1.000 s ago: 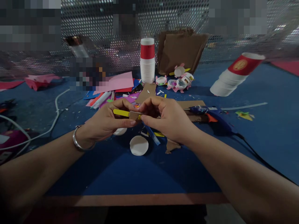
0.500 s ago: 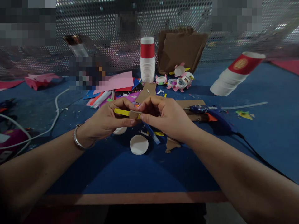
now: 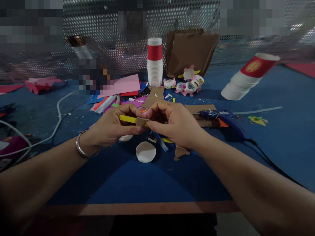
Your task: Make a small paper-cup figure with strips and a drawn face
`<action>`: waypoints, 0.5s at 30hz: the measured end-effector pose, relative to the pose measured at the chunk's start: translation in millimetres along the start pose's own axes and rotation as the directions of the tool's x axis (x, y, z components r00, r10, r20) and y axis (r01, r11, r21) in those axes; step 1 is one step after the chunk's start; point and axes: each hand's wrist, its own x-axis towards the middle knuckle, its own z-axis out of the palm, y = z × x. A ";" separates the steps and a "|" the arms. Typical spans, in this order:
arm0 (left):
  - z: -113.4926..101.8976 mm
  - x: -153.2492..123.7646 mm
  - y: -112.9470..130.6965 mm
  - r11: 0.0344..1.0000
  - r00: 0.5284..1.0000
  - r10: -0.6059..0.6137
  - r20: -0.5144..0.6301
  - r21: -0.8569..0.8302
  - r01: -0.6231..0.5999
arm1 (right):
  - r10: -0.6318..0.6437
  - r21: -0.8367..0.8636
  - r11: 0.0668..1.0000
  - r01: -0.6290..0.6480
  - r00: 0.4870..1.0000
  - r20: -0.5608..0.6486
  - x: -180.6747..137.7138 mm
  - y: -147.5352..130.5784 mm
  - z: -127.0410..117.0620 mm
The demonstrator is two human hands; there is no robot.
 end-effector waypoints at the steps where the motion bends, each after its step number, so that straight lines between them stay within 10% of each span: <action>1: 0.0 0.0 -0.3 1.000 1.000 0.009 0.005 -0.002 -0.009 | 0.001 0.001 1.000 -0.001 1.000 -0.001 0.0 -0.6 0.3; 15: 1.1 -0.2 -2.7 1.000 1.000 0.003 -0.001 -0.022 -0.003 | 0.018 0.041 0.999 -0.017 1.000 -0.007 -0.8 -1.9 2.7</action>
